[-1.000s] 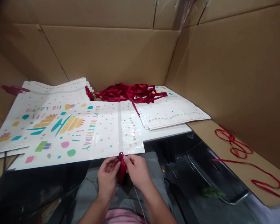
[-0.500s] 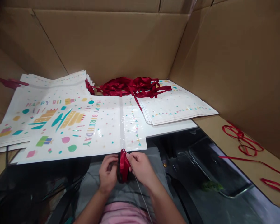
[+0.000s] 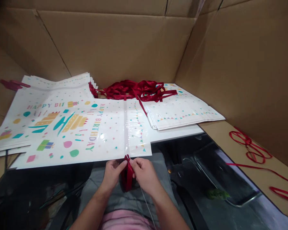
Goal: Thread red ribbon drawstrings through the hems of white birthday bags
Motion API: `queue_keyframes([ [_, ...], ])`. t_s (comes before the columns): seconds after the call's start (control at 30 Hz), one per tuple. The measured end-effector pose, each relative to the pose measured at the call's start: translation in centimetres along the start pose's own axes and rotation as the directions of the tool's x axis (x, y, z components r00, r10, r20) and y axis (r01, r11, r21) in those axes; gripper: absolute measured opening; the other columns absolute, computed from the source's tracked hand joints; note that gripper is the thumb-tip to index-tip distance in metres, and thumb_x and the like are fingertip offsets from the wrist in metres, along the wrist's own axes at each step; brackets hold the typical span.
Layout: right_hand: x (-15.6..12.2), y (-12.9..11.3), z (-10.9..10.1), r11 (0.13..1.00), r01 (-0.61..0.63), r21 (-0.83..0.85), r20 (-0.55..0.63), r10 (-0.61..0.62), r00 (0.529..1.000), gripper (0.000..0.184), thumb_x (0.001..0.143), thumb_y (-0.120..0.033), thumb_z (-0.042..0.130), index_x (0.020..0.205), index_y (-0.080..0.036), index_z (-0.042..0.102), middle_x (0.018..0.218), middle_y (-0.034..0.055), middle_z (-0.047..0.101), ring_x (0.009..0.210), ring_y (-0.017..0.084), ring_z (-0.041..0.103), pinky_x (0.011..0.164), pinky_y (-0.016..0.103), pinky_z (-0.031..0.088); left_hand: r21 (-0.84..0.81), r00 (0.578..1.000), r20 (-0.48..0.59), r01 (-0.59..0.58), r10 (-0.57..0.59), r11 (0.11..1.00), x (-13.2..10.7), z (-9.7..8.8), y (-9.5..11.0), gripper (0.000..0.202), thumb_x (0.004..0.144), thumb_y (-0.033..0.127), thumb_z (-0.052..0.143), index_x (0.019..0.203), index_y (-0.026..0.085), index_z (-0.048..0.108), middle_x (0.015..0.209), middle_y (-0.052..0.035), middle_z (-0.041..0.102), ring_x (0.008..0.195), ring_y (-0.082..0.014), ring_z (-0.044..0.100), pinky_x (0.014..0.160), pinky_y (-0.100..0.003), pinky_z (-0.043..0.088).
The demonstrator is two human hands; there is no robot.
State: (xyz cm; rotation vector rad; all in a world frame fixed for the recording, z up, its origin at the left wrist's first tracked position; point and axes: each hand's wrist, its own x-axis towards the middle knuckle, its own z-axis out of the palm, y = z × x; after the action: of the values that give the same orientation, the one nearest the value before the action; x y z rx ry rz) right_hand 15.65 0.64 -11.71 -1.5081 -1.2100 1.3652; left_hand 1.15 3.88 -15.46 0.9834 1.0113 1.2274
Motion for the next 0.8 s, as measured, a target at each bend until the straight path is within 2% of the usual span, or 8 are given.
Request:
queue_keyframes([
  [0.1, -0.2, -0.4, 0.2, 0.992, 0.037, -0.124, -0.074, -0.046, 0.996, 0.047, 0.091, -0.056, 0.050, 0.072, -0.015, 0.063, 0.057, 0.0016, 0.058, 0.052, 0.011, 0.048, 0.051, 0.021, 0.033, -0.031, 0.998, -0.069, 0.014, -0.016, 0.999, 0.0, 0.3, 0.4, 0.039, 0.073, 0.047, 0.079, 0.090, 0.012, 0.079, 0.090, -0.0119, 0.079, 0.083, -0.0231, 0.073, 0.082, -0.033, 0.056],
  [0.2, -0.4, -1.2, 0.3, 0.972, 0.060, -0.226, -0.130, -0.091, 0.987, 0.046, 0.093, -0.053, 0.049, 0.073, -0.016, 0.067, 0.056, 0.0024, 0.061, 0.052, 0.012, 0.051, 0.052, 0.022, 0.034, -0.048, 0.990, -0.134, 0.032, -0.038, 0.998, -0.1, 1.0, 0.6, 0.037, 0.074, 0.045, 0.079, 0.088, 0.011, 0.079, 0.087, -0.0119, 0.079, 0.078, -0.0222, 0.073, 0.077, -0.032, 0.057],
  [0.43, -0.1, -2.5, 0.3, 0.939, 0.059, -0.339, -0.208, -0.136, 0.969, 0.043, 0.093, -0.051, 0.051, 0.075, -0.019, 0.072, 0.056, 0.0038, 0.064, 0.052, 0.015, 0.054, 0.055, 0.026, 0.035, -0.126, 0.983, -0.177, 0.023, -0.046, 0.992, -0.1, 2.8, 0.8, 0.043, 0.066, 0.034, 0.085, 0.101, 0.011, 0.076, 0.100, -0.0118, 0.078, 0.094, -0.0253, 0.074, 0.092, -0.037, 0.056],
  [0.57, -0.2, -2.4, 0.2, 0.922, 0.057, -0.383, -0.277, -0.173, 0.945, 0.037, 0.092, -0.049, 0.055, 0.075, -0.020, 0.070, 0.062, 0.0055, 0.066, 0.057, 0.017, 0.057, 0.059, 0.027, 0.035, -0.164, 0.981, -0.188, 0.014, -0.046, 0.986, -0.2, 3.4, 0.9, 0.043, 0.068, 0.032, 0.084, 0.104, 0.011, 0.074, 0.102, -0.0119, 0.078, 0.095, -0.0246, 0.074, 0.093, -0.037, 0.056],
  [0.63, -1.0, -2.2, -0.6, 0.935, 0.070, -0.349, -0.238, -0.161, 0.958, 0.035, 0.091, -0.051, 0.056, 0.080, -0.020, 0.067, 0.071, 0.0058, 0.068, 0.063, 0.017, 0.059, 0.061, 0.027, 0.038, -0.181, 0.977, -0.211, 0.000, -0.039, 0.984, -0.2, 3.5, 1.2, 0.044, 0.068, 0.030, 0.084, 0.106, 0.011, 0.073, 0.103, -0.0113, 0.078, 0.095, -0.0238, 0.074, 0.094, -0.036, 0.056],
  [0.7, -2.2, -1.8, -1.7, 0.956, 0.065, -0.285, -0.125, -0.104, 0.987, 0.032, 0.089, -0.051, 0.059, 0.093, -0.020, 0.064, 0.079, 0.0048, 0.070, 0.069, 0.017, 0.061, 0.063, 0.025, 0.041, -0.188, 0.971, -0.235, -0.010, -0.035, 0.982, -0.2, 3.6, 1.5, 0.045, 0.067, 0.028, 0.085, 0.107, 0.012, 0.072, 0.104, -0.0106, 0.078, 0.096, -0.0231, 0.073, 0.095, -0.036, 0.055],
  [0.8, -4.0, -1.2, -3.1, 0.973, 0.022, -0.230, 0.067, -0.007, 0.998, 0.028, 0.088, -0.045, 0.060, 0.102, -0.021, 0.058, 0.074, 0.0016, 0.067, 0.064, 0.015, 0.058, 0.058, 0.024, 0.040, -0.193, 0.967, -0.251, -0.007, -0.042, 0.981, -0.2, 3.6, 1.8, 0.045, 0.066, 0.027, 0.085, 0.107, 0.012, 0.072, 0.105, -0.0099, 0.077, 0.097, -0.0228, 0.073, 0.097, -0.036, 0.053],
])
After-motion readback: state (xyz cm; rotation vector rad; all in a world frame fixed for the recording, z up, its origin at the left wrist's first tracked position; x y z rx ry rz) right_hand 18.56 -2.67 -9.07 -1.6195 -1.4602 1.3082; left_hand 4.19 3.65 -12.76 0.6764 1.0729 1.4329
